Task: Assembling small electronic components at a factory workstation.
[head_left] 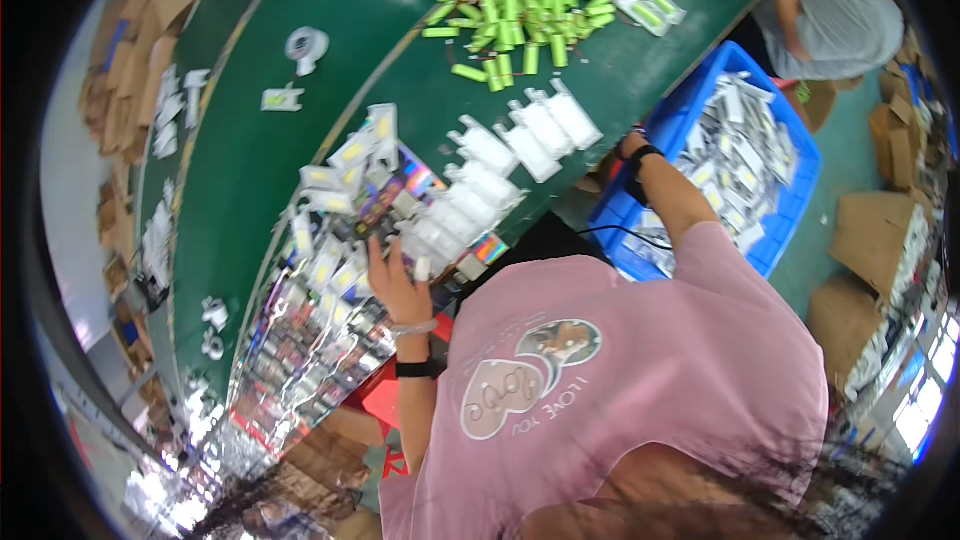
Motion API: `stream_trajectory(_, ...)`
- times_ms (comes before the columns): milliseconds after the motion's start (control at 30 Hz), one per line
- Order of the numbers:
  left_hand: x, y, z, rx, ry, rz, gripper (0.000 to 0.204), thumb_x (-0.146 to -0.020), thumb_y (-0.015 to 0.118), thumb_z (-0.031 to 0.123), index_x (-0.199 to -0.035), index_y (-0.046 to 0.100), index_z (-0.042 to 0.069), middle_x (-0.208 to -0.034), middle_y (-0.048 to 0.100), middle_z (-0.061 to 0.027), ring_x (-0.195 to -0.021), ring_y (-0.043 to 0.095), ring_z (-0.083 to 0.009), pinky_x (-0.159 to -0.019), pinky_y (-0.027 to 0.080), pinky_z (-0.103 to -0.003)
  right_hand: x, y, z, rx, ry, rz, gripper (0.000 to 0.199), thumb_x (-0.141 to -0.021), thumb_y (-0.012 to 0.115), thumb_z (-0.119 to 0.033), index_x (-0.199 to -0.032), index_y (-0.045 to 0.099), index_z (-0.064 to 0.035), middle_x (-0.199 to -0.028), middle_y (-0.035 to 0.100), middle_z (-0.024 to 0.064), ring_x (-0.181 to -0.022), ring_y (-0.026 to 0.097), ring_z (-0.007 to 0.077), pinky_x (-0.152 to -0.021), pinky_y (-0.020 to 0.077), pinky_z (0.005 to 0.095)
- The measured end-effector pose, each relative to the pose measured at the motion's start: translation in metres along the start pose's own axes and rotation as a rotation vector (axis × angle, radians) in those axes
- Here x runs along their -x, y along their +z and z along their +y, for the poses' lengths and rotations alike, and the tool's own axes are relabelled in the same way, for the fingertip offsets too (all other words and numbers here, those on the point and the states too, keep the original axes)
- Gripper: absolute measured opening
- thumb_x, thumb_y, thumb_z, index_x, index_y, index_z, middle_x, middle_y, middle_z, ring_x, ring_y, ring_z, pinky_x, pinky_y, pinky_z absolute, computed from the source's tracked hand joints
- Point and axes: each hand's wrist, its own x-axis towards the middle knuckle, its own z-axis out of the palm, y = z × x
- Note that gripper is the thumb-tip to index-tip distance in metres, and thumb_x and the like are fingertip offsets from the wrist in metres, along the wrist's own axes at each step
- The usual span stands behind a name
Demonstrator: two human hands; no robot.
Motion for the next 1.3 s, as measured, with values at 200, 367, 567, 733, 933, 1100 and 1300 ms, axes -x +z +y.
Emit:
stream_trajectory(200, -0.021, -0.004, -0.006, 0.061, -0.059, 0.052, 0.032, -0.085, 0.06, 0.021, -0.114, 0.06, 0.005, -0.133, 0.047, -0.0182, -0.117, 0.045, -0.0356, -0.101, 0.028, -0.046, 0.045, -0.063, 0.015, -0.09, 0.17, -0.13, 0.038, -0.094, 0.038, -0.03, -0.127, 0.051, -0.017, -0.132, 0.049, 0.0034, -0.12, 0.046, 0.0258, -0.097, 0.0381, 0.0416)
stream_trajectory(367, -0.032, -0.027, -0.042, 0.1, -0.082, 0.081, 0.035, -0.079, 0.061, 0.011, -0.114, 0.06, 0.004, -0.128, 0.051, -0.0193, -0.114, 0.049, -0.0342, -0.097, 0.034, -0.042, 0.053, -0.071, 0.019, -0.297, 0.155, 0.331, 0.027, -0.091, 0.043, -0.016, -0.108, 0.061, -0.0075, -0.111, 0.062, 0.0133, -0.107, 0.055, 0.0281, -0.091, 0.0437, 0.0358)
stream_trajectory(567, -0.092, -0.109, -0.118, 0.379, -0.531, 0.057, 0.04, -0.084, 0.053, -0.001, -0.124, 0.053, 0.001, -0.117, 0.06, -0.0131, -0.106, 0.058, -0.0208, -0.092, 0.044, -0.03, 0.087, -0.071, 0.037, -0.374, -0.17, 0.739, 0.021, -0.085, 0.05, -0.01, -0.1, 0.064, -0.0033, -0.099, 0.066, 0.0142, -0.091, 0.063, 0.0298, -0.079, 0.0505, 0.0385)
stream_trajectory(733, -0.143, -0.174, -0.187, 0.307, -0.454, -0.102, 0.035, -0.085, 0.049, 0.001, -0.12, 0.055, -0.002, -0.116, 0.061, -0.0132, -0.107, 0.057, -0.0212, -0.095, 0.042, -0.03, 0.15, -0.132, 0.038, -1.536, 0.117, 0.16, 0.021, -0.082, 0.057, -0.015, -0.091, 0.065, 0.0018, -0.075, 0.067, 0.0128, -0.064, 0.066, 0.0193, -0.055, 0.0534, 0.0311)
stream_trajectory(933, -0.259, -0.131, -0.202, -0.025, -0.234, -0.155, 0.035, -0.08, 0.054, 0.008, -0.115, 0.059, 0.002, -0.113, 0.062, -0.0164, -0.101, 0.061, -0.0293, -0.09, 0.046, -0.034, 0.204, -0.19, 0.047, -1.496, 0.149, 0.189, 0.023, -0.083, 0.06, -0.021, -0.082, 0.066, 0.0007, -0.057, 0.059, 0.0072, -0.041, 0.055, 0.0145, -0.04, 0.045, 0.0267)
stream_trajectory(1100, -0.31, -0.05, -0.199, -0.162, -0.024, -0.104, 0.043, -0.081, 0.053, 0.007, -0.124, 0.053, 0.009, -0.129, 0.052, -0.0103, -0.115, 0.052, -0.0286, -0.094, 0.043, -0.037, 0.233, -0.255, 0.018, -1.518, 0.156, 0.313, 0.028, -0.091, 0.056, -0.026, -0.083, 0.063, -0.0008, -0.052, 0.054, 0.003, -0.041, 0.052, 0.0091, -0.038, 0.0401, 0.0218)
stream_trajectory(1300, -0.343, -0.006, -0.191, -0.456, 0.302, -0.005, 0.044, -0.081, 0.052, 0.004, -0.124, 0.053, 0.014, -0.133, 0.049, -0.0091, -0.122, 0.046, -0.0254, -0.1, 0.037, -0.042, 0.247, -0.328, -0.032, -1.662, -0.011, 0.253, 0.019, -0.091, 0.057, -0.019, -0.093, 0.062, -0.001, -0.062, 0.055, 0.0005, -0.051, 0.05, 0.0064, -0.046, 0.0408, 0.0203)
